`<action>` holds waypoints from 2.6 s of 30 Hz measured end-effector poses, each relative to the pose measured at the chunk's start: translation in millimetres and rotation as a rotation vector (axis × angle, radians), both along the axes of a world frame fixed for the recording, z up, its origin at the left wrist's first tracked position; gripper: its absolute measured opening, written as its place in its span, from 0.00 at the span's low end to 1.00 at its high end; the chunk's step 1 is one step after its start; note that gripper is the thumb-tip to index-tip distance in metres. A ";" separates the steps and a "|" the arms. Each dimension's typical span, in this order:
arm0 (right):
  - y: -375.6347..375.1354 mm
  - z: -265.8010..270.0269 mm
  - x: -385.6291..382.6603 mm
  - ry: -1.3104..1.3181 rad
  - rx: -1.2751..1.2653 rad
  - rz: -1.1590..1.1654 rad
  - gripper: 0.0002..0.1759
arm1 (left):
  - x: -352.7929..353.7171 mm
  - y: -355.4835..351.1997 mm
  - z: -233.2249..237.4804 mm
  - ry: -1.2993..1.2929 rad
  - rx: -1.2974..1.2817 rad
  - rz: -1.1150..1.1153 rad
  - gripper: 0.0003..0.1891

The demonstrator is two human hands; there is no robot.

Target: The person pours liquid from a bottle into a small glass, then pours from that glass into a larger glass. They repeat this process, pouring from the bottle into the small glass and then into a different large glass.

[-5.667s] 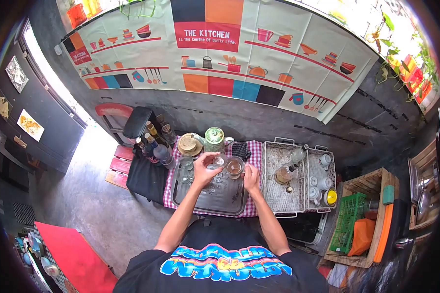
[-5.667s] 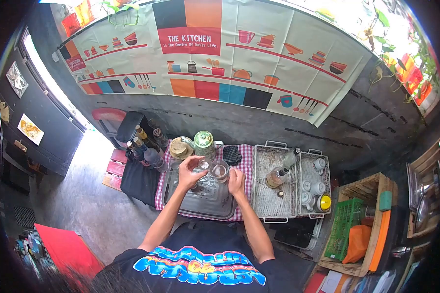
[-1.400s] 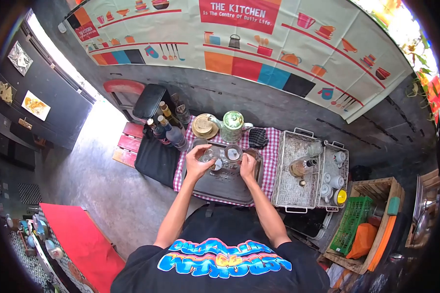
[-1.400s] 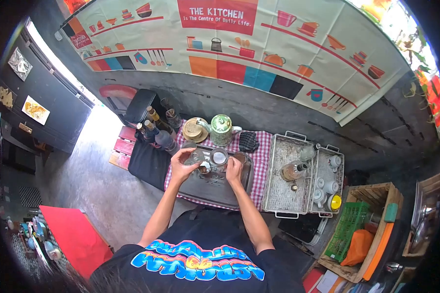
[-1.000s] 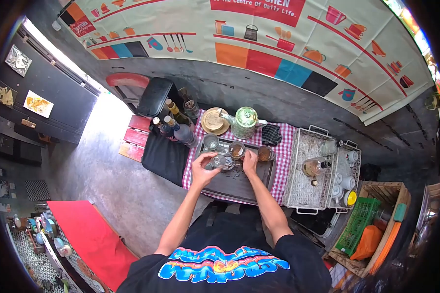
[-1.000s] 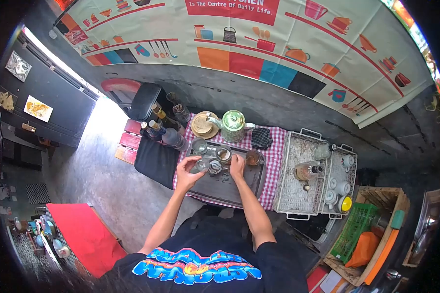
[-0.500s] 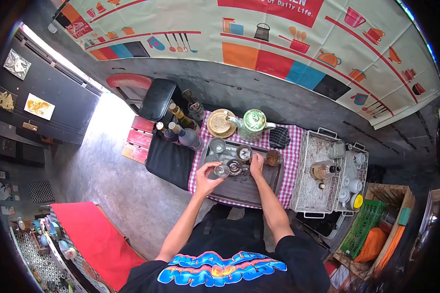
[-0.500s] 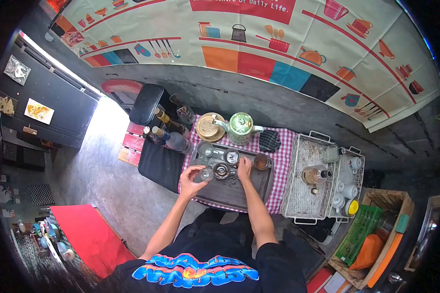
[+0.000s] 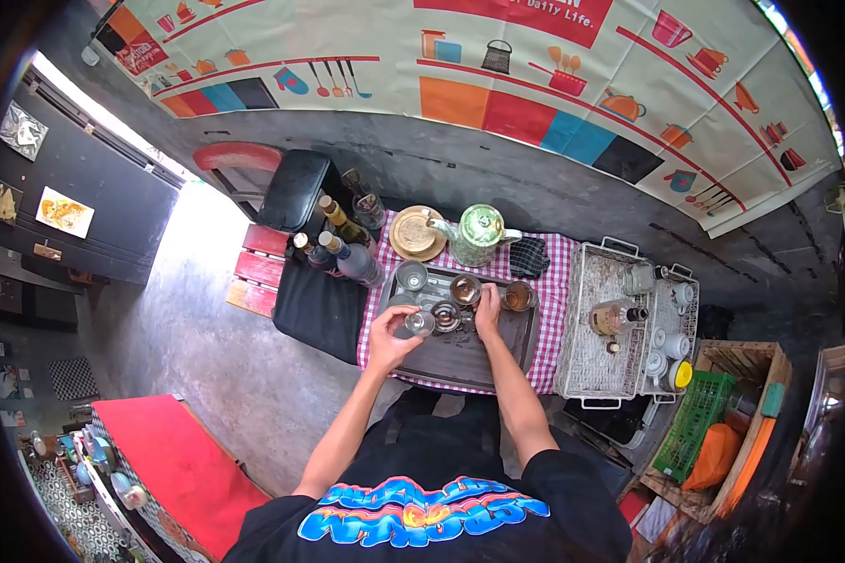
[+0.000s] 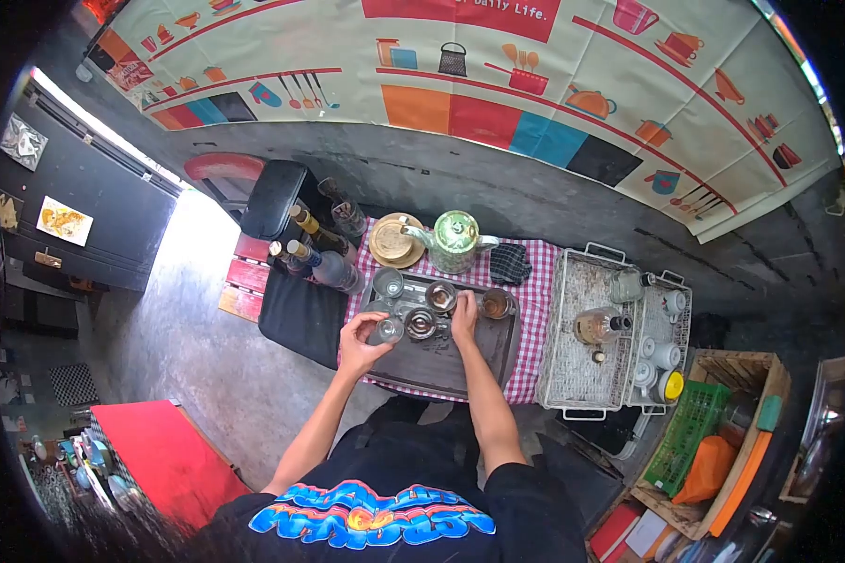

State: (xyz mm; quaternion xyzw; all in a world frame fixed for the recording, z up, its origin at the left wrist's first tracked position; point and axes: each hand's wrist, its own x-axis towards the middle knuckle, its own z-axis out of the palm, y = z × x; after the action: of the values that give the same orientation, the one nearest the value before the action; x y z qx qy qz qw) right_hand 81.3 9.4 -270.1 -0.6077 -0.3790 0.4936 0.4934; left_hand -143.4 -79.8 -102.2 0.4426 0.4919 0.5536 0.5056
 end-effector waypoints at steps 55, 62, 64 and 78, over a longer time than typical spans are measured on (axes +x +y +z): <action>-65.5 101.7 373.1 -0.577 0.370 -0.012 0.64 | 349.2 28.1 21.0 0.068 0.131 -0.118 0.28; -47.0 74.1 368.7 -0.471 0.387 -0.042 0.60 | 348.4 14.1 27.8 0.082 0.090 -0.037 0.29; -45.4 70.3 368.5 -0.459 0.378 -0.042 0.60 | 348.6 12.5 24.4 0.092 0.100 -0.028 0.29; -44.1 64.8 369.3 -0.409 0.383 0.008 0.61 | 355.9 9.2 30.0 0.145 0.044 -0.043 0.29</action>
State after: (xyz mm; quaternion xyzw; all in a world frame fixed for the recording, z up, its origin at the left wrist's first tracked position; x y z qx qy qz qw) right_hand 450.6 -34.7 -205.3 -0.5888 -0.5594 0.2819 0.5108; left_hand 212.5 -70.6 -72.2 0.5030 0.5055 0.5198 0.4704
